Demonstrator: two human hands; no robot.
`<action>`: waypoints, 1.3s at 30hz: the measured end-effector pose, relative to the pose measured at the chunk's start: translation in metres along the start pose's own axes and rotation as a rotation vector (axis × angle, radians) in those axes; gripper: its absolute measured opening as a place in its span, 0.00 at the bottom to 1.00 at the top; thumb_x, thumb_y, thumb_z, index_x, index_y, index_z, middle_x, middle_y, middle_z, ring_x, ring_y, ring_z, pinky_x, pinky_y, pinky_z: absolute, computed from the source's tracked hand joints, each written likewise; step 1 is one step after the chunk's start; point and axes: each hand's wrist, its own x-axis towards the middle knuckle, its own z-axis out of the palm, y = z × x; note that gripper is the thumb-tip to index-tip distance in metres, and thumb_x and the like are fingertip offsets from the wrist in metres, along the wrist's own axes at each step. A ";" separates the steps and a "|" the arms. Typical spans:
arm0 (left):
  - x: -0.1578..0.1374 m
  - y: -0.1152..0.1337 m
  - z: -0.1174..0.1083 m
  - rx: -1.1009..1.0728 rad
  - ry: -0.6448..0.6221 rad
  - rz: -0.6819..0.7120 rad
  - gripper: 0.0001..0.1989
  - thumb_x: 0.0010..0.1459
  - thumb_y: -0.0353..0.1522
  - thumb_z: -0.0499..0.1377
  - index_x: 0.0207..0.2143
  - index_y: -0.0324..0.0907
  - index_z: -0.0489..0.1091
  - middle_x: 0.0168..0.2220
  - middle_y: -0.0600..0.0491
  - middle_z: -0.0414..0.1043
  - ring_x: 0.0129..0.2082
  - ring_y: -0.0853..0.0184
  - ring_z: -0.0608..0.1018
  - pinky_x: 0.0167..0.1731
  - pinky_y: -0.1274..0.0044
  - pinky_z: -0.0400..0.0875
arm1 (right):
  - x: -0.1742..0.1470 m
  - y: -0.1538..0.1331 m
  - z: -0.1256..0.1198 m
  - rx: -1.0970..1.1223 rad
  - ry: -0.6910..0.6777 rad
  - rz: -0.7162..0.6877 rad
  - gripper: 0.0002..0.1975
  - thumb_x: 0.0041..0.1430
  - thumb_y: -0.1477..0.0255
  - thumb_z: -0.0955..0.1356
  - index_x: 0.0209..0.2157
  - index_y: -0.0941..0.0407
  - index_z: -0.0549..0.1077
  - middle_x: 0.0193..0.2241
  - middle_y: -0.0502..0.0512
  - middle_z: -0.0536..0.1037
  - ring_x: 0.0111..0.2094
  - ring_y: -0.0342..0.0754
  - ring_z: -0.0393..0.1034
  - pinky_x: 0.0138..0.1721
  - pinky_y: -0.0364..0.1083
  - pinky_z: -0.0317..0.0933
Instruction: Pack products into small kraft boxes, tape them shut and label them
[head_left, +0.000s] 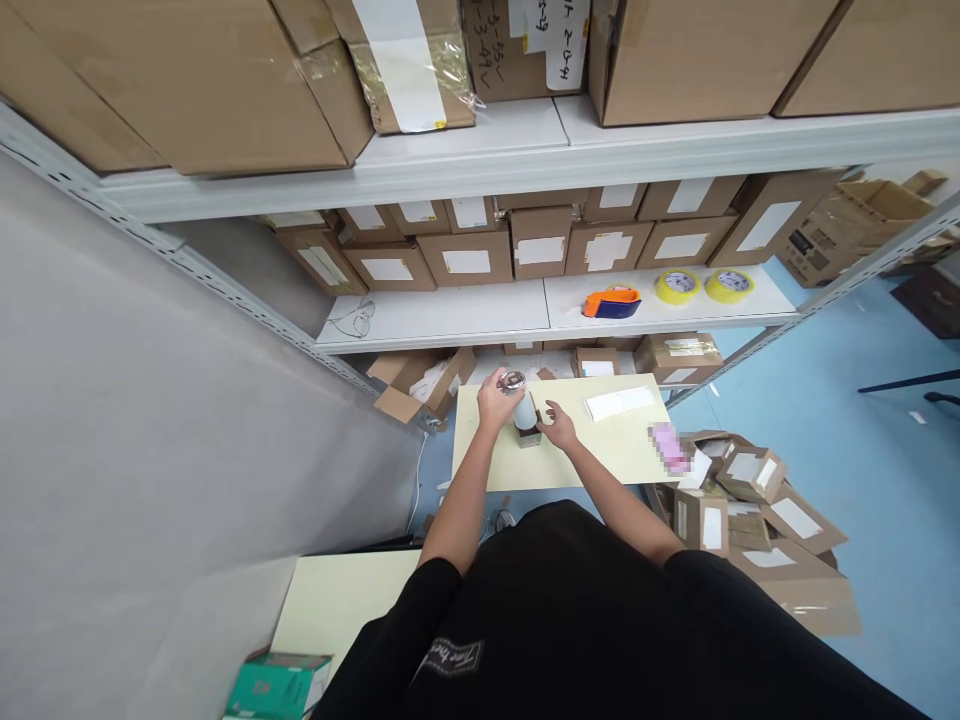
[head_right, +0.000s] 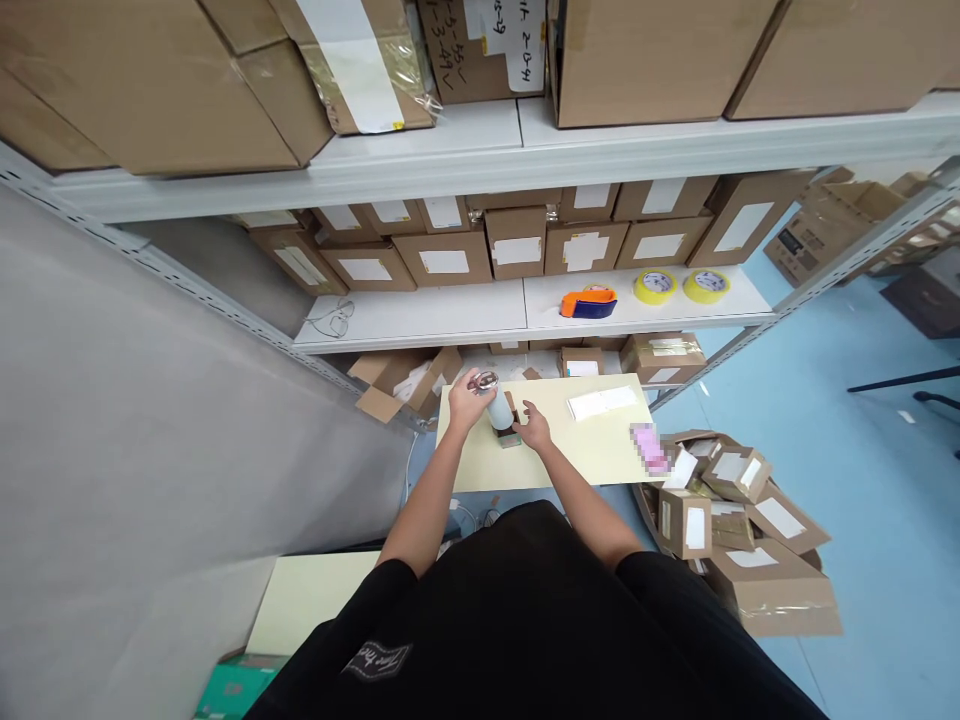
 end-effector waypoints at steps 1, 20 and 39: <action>-0.001 -0.003 0.002 0.054 0.005 0.002 0.34 0.47 0.34 0.73 0.59 0.46 0.73 0.51 0.47 0.75 0.51 0.56 0.77 0.58 0.61 0.71 | 0.003 0.003 0.005 -0.033 0.002 0.034 0.33 0.48 0.69 0.74 0.59 0.52 0.73 0.47 0.55 0.82 0.47 0.52 0.77 0.52 0.51 0.68; -0.031 -0.047 0.026 0.103 -0.046 0.141 0.37 0.48 0.28 0.69 0.62 0.46 0.70 0.55 0.44 0.66 0.56 0.55 0.74 0.63 0.64 0.68 | 0.020 0.019 0.036 -0.099 0.086 0.175 0.11 0.55 0.67 0.67 0.20 0.52 0.68 0.21 0.53 0.78 0.27 0.48 0.72 0.29 0.42 0.59; -0.050 -0.127 0.010 0.232 -0.001 -0.126 0.19 0.66 0.42 0.57 0.53 0.43 0.76 0.55 0.41 0.75 0.59 0.53 0.74 0.63 0.61 0.64 | 0.015 0.012 0.035 -0.082 0.068 0.154 0.13 0.57 0.69 0.67 0.21 0.52 0.64 0.22 0.49 0.75 0.29 0.47 0.70 0.33 0.41 0.60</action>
